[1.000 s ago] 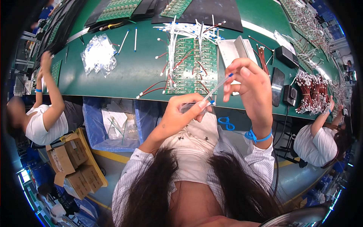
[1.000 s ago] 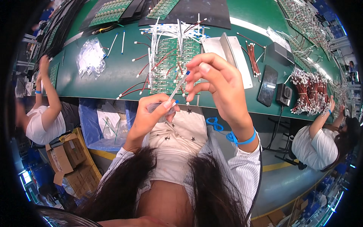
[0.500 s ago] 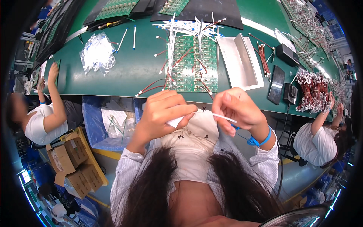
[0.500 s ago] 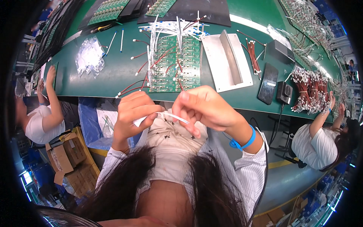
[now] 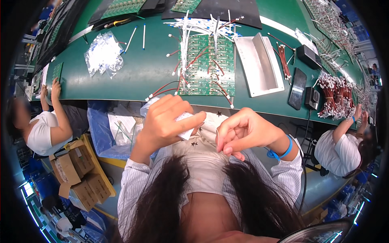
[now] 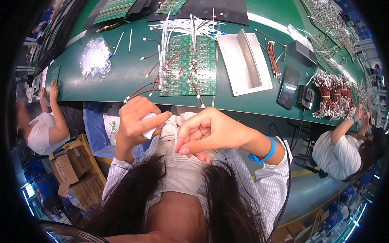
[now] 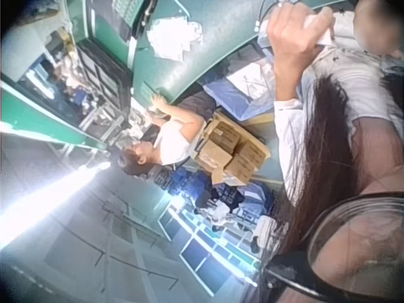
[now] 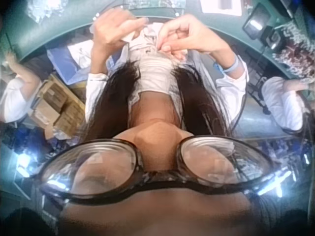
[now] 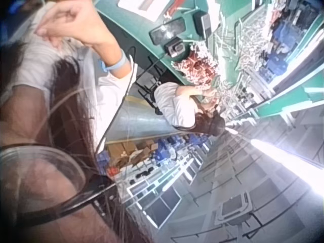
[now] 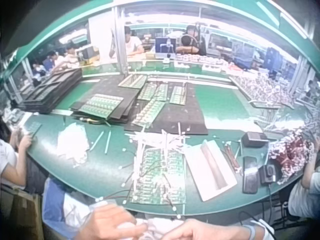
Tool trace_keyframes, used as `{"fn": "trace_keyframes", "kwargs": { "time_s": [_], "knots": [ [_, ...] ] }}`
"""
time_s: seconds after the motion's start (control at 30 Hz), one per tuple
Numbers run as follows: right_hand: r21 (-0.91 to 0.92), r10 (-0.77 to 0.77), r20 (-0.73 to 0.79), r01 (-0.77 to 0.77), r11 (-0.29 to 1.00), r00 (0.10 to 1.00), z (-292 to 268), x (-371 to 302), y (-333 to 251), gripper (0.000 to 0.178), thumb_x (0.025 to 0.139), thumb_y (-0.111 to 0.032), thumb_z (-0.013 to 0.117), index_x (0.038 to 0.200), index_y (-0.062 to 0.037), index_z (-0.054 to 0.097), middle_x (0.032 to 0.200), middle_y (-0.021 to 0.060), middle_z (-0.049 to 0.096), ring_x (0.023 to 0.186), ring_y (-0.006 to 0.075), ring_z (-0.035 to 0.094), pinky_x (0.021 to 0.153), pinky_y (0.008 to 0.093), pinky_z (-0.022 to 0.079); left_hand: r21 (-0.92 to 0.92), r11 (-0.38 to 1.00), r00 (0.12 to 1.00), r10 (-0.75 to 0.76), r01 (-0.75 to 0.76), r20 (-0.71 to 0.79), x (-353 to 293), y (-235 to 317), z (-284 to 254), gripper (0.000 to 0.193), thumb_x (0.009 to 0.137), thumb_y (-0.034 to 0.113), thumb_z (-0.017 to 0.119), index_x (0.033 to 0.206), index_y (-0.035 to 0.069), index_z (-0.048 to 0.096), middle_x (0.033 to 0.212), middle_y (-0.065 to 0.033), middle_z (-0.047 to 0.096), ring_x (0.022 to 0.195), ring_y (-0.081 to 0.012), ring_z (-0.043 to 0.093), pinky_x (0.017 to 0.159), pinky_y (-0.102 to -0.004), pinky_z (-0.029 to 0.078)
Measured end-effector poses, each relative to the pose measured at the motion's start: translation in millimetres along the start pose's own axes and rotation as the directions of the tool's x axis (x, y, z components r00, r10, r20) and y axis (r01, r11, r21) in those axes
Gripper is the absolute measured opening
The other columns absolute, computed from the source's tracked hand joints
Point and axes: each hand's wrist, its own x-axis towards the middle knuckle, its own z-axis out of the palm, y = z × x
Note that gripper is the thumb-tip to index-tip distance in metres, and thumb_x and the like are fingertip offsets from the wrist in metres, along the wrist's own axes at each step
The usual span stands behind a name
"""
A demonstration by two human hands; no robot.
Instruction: Assembling electronic components by connecting wires and components to a printed circuit board.
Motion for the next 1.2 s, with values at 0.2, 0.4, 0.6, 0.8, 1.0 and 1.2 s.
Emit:
{"fn": "trace_keyframes", "kwargs": {
  "time_s": [0.2, 0.4, 0.6, 0.8, 1.0, 1.2],
  "knots": [
    [-0.036, 0.043, -0.072, -0.045, 0.998, 0.996, -1, 4, 5, 0.013, 0.079, -0.003, 0.065, 0.088, 0.0047, 0.062, 0.074, 0.0082, 0.063, 0.054, 0.0092, 0.058, 0.046, 0.0222, 0.049, 0.058, 0.998, 1.000, -0.009, 0.009, 0.008, -2, 1, -3, 0.029, 0.054, 0.013, 0.069, 0.083, 0.012, 0.065, 0.065, -0.0009, 0.050, 0.055, -0.0182, 0.048, 0.048, -0.0302, 0.035],
    [-0.103, 0.045, -0.024, -0.047, 0.994, 0.999, -3, 5, 6, 0.013, 0.079, -0.004, 0.065, 0.088, 0.0048, 0.062, 0.076, 0.0087, 0.064, 0.061, 0.0121, 0.062, 0.056, 0.0244, 0.054, 0.050, 0.999, 1.000, -0.003, 0.002, 0.009, -7, -1, -7, 0.033, 0.055, 0.014, 0.070, 0.087, 0.013, 0.064, 0.066, -0.0013, 0.051, 0.056, -0.0182, 0.048, 0.048, -0.0302, 0.035],
    [-0.179, 0.059, 0.059, -0.048, 0.983, 0.996, -7, -8, 1, 0.012, 0.078, 0.000, 0.065, 0.089, 0.0050, 0.063, 0.077, 0.0092, 0.064, 0.064, 0.0132, 0.063, 0.058, 0.0230, 0.053, -0.064, 0.998, 1.000, -0.016, 0.017, 0.020, -6, 0, -8, 0.029, 0.061, 0.016, 0.072, 0.088, 0.013, 0.064, 0.066, -0.0014, 0.052, 0.056, -0.0184, 0.050, 0.048, -0.0304, 0.036],
    [-0.350, -0.287, 0.157, 0.325, 0.878, 0.945, -19, -34, -28, 0.006, 0.072, 0.006, 0.067, 0.078, 0.0057, 0.065, 0.076, 0.0154, 0.062, 0.061, 0.0169, 0.062, 0.053, 0.0241, 0.051, -0.457, 0.886, 0.996, -0.090, 0.079, -0.001, -9, -9, -13, 0.019, 0.067, 0.021, 0.071, 0.074, 0.005, 0.065, 0.061, -0.0034, 0.056, 0.052, -0.0188, 0.051, 0.048, -0.0292, 0.038],
    [-0.535, -0.703, -0.442, 0.465, 0.705, 0.557, -56, -23, -17, 0.008, 0.076, 0.007, 0.060, 0.084, 0.0077, 0.060, 0.079, 0.0153, 0.061, 0.064, 0.0189, 0.061, 0.058, 0.0267, 0.052, -0.844, 0.525, 0.935, -0.233, -0.111, -0.268, -19, -42, -29, 0.035, 0.089, 0.034, 0.050, 0.074, 0.004, 0.061, 0.054, -0.0060, 0.054, 0.045, -0.0158, 0.045, 0.042, -0.0275, 0.035],
    [-0.629, -0.630, -0.621, 0.183, 0.755, 0.466, -100, 29, 15, 0.012, 0.077, 0.003, 0.062, 0.089, 0.0056, 0.062, 0.087, 0.0112, 0.062, 0.074, 0.0154, 0.061, 0.069, 0.0245, 0.051, -0.827, 0.562, 0.785, -0.503, -0.021, -0.361, -5, -107, -48, 0.025, 0.094, 0.029, 0.037, 0.089, 0.009, 0.051, 0.057, -0.0010, 0.040, 0.054, -0.0122, 0.034, 0.055, -0.0269, 0.028]
  ]
}}
